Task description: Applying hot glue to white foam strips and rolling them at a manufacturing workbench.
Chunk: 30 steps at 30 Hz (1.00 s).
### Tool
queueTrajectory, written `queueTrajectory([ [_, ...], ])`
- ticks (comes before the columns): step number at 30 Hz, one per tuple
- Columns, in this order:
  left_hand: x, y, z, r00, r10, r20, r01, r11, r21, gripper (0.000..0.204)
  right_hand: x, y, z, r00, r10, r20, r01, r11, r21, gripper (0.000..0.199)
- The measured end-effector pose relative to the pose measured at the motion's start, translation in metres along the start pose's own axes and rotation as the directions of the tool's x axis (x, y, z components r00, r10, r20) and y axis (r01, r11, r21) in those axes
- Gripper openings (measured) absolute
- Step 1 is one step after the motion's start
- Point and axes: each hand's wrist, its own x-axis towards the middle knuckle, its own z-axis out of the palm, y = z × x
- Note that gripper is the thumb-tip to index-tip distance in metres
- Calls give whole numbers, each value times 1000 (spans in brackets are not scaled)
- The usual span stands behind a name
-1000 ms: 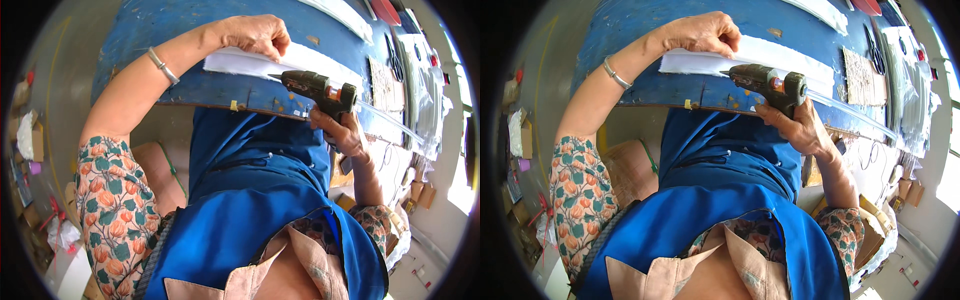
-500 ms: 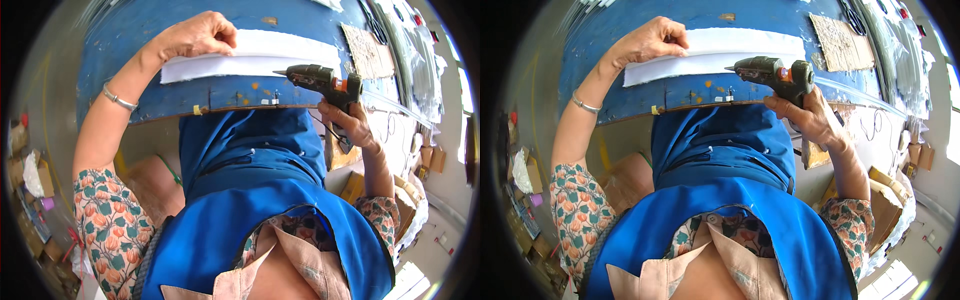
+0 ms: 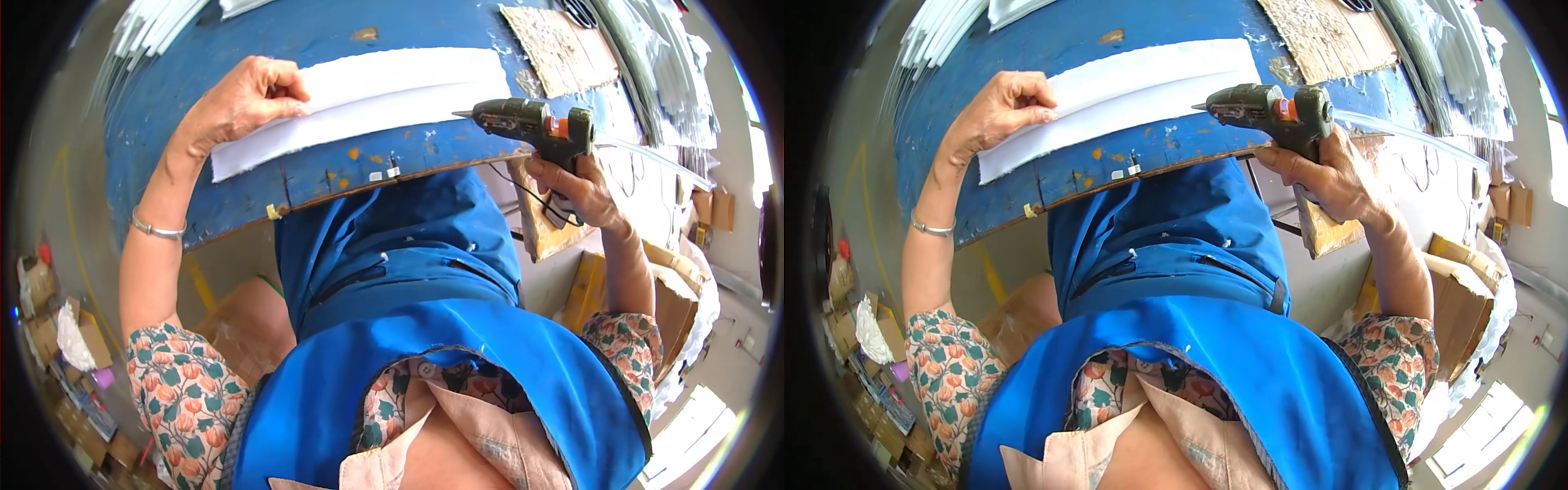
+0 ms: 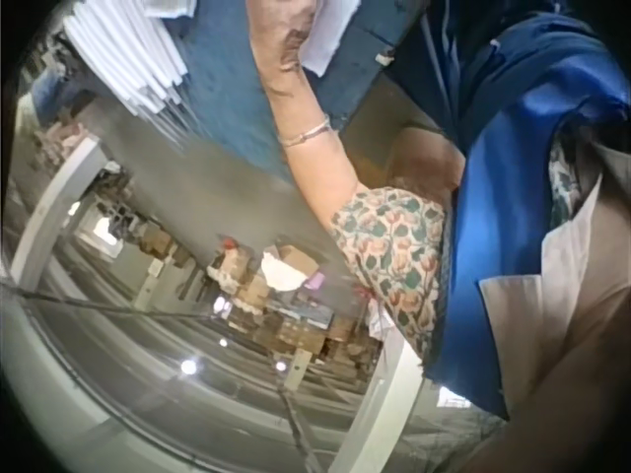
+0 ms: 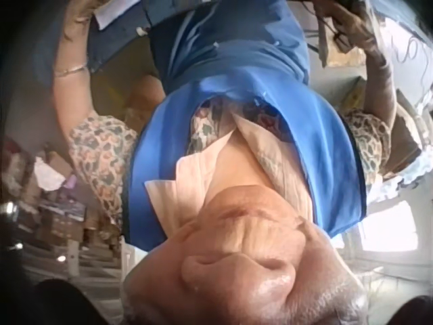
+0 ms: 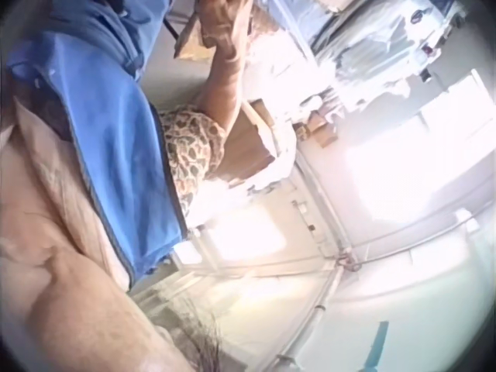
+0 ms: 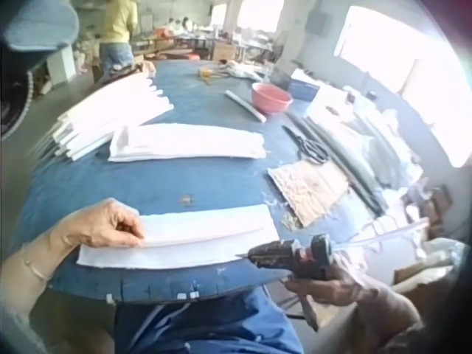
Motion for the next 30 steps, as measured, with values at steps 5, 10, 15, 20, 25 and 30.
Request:
queueTrajectory([
  [5,-3,3,2,998,52,-48,-51,999,14,7,-6,9,-10,999,-8,-46,8,1000,-2,39],
  [10,-3,7,5,998,32,-50,-31,999,25,5,-9,17,-21,997,57,-49,-60,997,-55,42],
  [15,-7,10,1,999,22,-49,-18,997,75,5,-14,20,-27,997,60,-58,-63,997,-49,43],
  [20,-7,8,0,997,47,-55,-41,995,91,5,-14,27,-30,996,18,-85,-19,1000,-8,42],
  [25,-5,9,2,996,53,-66,-46,993,107,6,-11,36,-38,993,80,-91,-87,994,-73,43],
  [30,-12,9,6,986,94,-135,-76,988,132,11,-8,50,-40,979,56,-197,-85,986,-142,44],
])
